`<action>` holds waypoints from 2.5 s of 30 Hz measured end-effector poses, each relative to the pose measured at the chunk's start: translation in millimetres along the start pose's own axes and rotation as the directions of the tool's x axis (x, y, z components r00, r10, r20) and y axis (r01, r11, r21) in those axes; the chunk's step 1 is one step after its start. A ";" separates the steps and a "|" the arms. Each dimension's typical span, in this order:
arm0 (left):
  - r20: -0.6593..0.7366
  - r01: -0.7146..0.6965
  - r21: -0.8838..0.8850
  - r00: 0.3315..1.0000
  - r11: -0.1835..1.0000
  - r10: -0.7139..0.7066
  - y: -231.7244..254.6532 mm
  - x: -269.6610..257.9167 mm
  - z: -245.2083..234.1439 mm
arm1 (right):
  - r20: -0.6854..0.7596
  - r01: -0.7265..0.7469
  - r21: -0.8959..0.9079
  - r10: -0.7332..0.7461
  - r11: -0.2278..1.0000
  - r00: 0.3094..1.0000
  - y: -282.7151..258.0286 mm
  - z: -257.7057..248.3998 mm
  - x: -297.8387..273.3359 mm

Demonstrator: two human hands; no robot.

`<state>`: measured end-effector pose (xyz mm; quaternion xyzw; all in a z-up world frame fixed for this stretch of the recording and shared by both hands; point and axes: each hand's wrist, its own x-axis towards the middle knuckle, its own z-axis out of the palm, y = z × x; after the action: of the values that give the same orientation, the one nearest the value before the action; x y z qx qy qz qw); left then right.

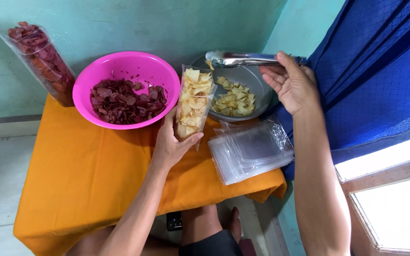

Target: The person is packaging yellow chips into clear plastic bags using metal tongs.

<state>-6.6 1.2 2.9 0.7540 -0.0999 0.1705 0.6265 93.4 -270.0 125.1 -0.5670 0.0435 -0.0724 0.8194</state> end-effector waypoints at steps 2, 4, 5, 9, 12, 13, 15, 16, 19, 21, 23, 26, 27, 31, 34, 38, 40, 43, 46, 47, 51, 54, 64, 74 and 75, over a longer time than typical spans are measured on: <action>0.003 0.011 -0.006 1.000 1.000 -0.011 -2.4 -0.9 -1.2 | 0.015 0.003 -0.008 -0.003 1.000 1.000 -9.0 8.4 -7.5; 0.008 0.019 -0.011 1.000 1.000 -0.019 -4.8 -1.2 -2.3 | 0.029 0.009 -0.015 -0.008 1.000 1.000 -14.5 14.4 -13.7; -0.001 0.012 -0.015 1.000 1.000 -0.012 -6.1 -1.1 -2.4 | 0.056 0.027 -0.057 -0.023 0.998 0.998 -15.5 16.0 -15.9; 0.056 0.033 -0.026 0.998 0.999 -0.032 -3.5 1.4 -8.1 | 0.089 0.073 -0.100 -0.064 0.992 0.994 -17.9 17.8 -18.7; 0.044 0.010 -0.021 0.999 1.000 -0.009 -1.6 0.6 -8.4 | 0.060 0.079 -0.097 -0.073 0.992 0.996 -12.4 14.4 -13.6; 0.044 0.010 -0.022 0.999 1.000 -0.009 -2.0 1.4 -9.0 | 0.060 0.079 -0.099 -0.073 0.992 0.996 -10.1 15.9 -12.6; 0.030 -0.023 -0.034 0.999 0.999 0.024 -2.9 -0.3 -9.2 | -0.044 0.117 -0.161 -0.125 0.980 0.991 -4.2 17.5 -12.3; 0.030 -0.025 -0.035 0.999 0.999 0.026 -0.8 -3.5 -9.9 | -0.044 0.119 -0.161 -0.127 0.980 0.991 6.3 13.9 -9.4; -0.036 -0.060 -0.042 0.998 0.997 0.059 6.1 -13.8 -14.4 | -0.029 0.157 -0.349 -0.178 0.924 0.984 40.0 4.3 3.7; -0.046 -0.013 -0.080 0.999 0.997 0.009 10.6 -22.9 -19.4 | 0.001 0.205 -0.436 -0.228 0.876 0.974 67.3 -4.4 14.9; -0.048 -0.025 -0.055 0.999 0.998 0.022 7.5 -28.0 -25.7 | 0.024 0.230 -0.453 -0.245 0.862 0.969 74.2 0.4 17.2; -0.073 -0.026 -0.030 0.997 0.999 0.023 2.2 -31.0 -31.1 | 0.084 0.248 -0.480 -0.237 0.841 0.968 79.7 14.1 15.3; -0.097 -0.016 -0.031 0.995 0.999 0.013 0.0 -31.3 -32.2 | 0.119 0.243 -0.492 -0.212 0.836 0.970 81.0 19.5 13.8; -0.110 -0.004 0.033 0.994 0.999 0.008 -7.2 -26.3 -38.1 | 0.123 0.346 -0.673 -0.361 0.654 0.924 76.8 16.8 16.1; -0.127 0.016 0.017 0.992 1.000 -0.013 -0.8 -21.0 -37.7 | 0.087 0.388 -0.551 -0.411 0.739 0.907 78.6 12.5 23.3; -0.097 -0.007 0.005 0.995 1.000 0.007 1.9 -16.2 -29.5 | 0.113 0.330 -0.559 -0.324 0.761 0.939 80.5 11.8 21.1; -0.085 -0.010 0.001 0.996 1.000 0.010 0.2 -15.1 -27.3 | 0.104 0.256 -0.515 -0.237 0.818 0.966 75.1 17.8 16.8; -0.060 -0.004 -0.004 0.998 1.000 0.003 -2.5 -15.7 -27.6 | 0.133 0.233 -0.534 -0.191 0.813 0.973 67.4 14.8 17.6; -0.068 0.007 -0.015 0.998 1.000 -0.008 -0.7 -14.4 -26.8 | 0.196 0.172 -0.521 -0.079 0.836 0.977 60.9 13.2 17.0; -0.059 0.001 -0.006 0.998 1.000 -0.001 -1.4 -14.0 -27.1 | 0.191 0.138 -0.505 -0.046 0.852 0.980 59.9 12.8 18.1; -0.041 -0.014 0.021 0.999 1.000 0.015 -3.5 -16.7 -28.8 | 0.165 0.068 -0.429 0.004 0.901 0.986 65.3 15.3 18.8; -0.038 0.011 0.032 0.999 0.999 -0.010 -0.1 -16.7 -27.5 | 0.100 0.031 -0.360 0.006 0.932 0.995 69.3 15.8 24.8; -0.020 -0.039 0.092 0.999 0.995 0.041 0.0 -7.4 -18.8 | 0.022 0.018 -0.143 -0.015 0.989 1.000 31.8 -6.8 26.2; -0.017 -0.012 0.128 1.000 0.992 0.014 -15.2 -7.9 -17.6 | 0.108 0.048 -0.098 -0.038 0.994 0.993 -11.6 4.8 -7.8; -0.018 0.000 0.130 1.000 0.992 0.003 -15.5 -7.8 -17.7 | 0.131 0.052 -0.123 -0.036 0.991 0.991 -12.7 5.3 -9.7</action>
<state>-10.5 21.1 -11.4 0.7914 -0.0835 0.1839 0.5769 83.7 -267.8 138.7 -0.6219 -0.0177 -0.0509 0.7812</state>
